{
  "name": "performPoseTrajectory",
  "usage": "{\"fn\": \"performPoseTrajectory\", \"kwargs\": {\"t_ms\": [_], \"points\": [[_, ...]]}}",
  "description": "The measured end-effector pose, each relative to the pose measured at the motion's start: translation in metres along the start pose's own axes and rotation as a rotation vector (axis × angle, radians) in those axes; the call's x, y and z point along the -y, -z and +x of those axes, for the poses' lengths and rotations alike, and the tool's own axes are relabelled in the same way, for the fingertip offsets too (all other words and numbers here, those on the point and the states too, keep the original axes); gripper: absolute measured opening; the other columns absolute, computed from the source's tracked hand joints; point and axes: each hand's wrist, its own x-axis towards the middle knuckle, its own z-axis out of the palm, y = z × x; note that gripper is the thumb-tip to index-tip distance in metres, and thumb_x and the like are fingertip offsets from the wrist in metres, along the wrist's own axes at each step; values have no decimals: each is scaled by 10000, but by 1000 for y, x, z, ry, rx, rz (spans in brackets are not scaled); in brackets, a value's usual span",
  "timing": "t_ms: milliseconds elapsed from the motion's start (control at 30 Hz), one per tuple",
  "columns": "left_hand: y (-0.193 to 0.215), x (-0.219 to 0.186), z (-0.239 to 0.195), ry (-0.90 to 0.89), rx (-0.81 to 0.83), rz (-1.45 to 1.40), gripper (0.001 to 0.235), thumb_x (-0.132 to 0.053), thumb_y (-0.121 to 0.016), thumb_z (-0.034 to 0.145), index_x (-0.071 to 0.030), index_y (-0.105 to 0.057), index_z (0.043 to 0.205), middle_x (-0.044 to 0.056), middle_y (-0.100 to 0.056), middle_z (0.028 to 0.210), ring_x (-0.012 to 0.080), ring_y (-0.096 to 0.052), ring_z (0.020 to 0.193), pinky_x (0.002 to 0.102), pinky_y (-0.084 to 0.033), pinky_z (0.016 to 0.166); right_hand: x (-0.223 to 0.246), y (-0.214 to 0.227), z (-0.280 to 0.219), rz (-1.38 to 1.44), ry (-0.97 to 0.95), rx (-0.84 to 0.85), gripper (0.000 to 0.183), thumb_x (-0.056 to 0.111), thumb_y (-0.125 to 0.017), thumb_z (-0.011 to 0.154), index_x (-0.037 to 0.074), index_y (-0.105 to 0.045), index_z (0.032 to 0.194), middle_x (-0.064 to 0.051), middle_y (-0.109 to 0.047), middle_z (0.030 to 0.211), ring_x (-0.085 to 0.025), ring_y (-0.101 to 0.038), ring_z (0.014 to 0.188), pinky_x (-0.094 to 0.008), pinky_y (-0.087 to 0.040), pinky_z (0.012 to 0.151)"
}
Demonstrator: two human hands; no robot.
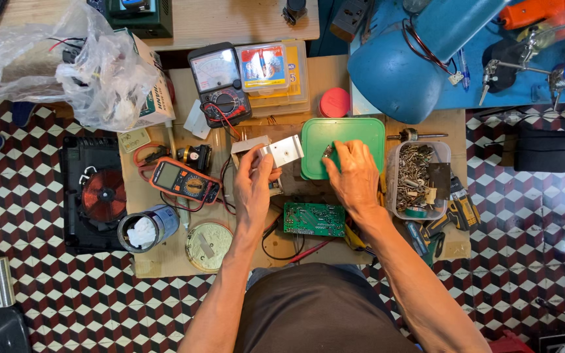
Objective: The person works on a green circuit board, using pliers to trim wires and a heat gun to apply heat to a component. They also use a power drill to remove a heatsink and handle various tools and components on the workbench.
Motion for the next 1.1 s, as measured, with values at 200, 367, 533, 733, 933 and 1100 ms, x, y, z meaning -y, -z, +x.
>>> {"fn": "performPoseTrajectory", "kwargs": {"t_ms": [200,367,533,733,933,1100], "points": [[-27,19,22,-35,90,158,487,-282,-624,1000,4,-582,1391,109,-740,1019,151,-739,855,295,-616,773,-16,18,-10,49,14,-119,90,72,-739,925,36,-691,991,-122,-645,993,-312,-639,967,-427,-526,846],[-64,38,39,-122,98,389,481,-288,-635,970,-9,-584,1360,136,-775,930,178,-756,769,309,-592,700,-22,34,-27,199,-198,-117,71,45,-710,958,21,-690,1021,-123,-655,991,-242,-664,815,-368,-536,739],[-71,45,49,-73,80,98,433,-244,-642,984,-2,-566,1335,151,-735,1028,195,-768,838,301,-657,716,-18,29,-27,113,-158,-98,208,76,-757,909,23,-681,1095,-135,-647,1072,-290,-638,923,-403,-524,814],[-66,51,49,-48,9,67,411,-221,-651,983,3,-587,1321,161,-736,1019,205,-771,849,305,-666,718,-29,6,-3,-19,49,27,443,120,-812,801,26,-664,1209,-153,-619,1117,-348,-587,1053,-451,-492,881],[-71,52,44,-107,38,270,407,-267,-655,979,-30,-582,1302,161,-748,980,234,-779,772,349,-601,652,-58,3,5,-6,184,140,324,94,-778,870,30,-660,1165,-159,-613,1066,-351,-620,1028,-440,-522,885],[-61,24,28,-500,-77,845,468,-291,-760,873,-38,-650,1252,206,-671,1049,387,-683,879,442,-544,699,-54,11,5,206,-32,109,257,39,-721,901,24,-666,1151,-150,-641,1016,-286,-689,867,-395,-563,795]]}}
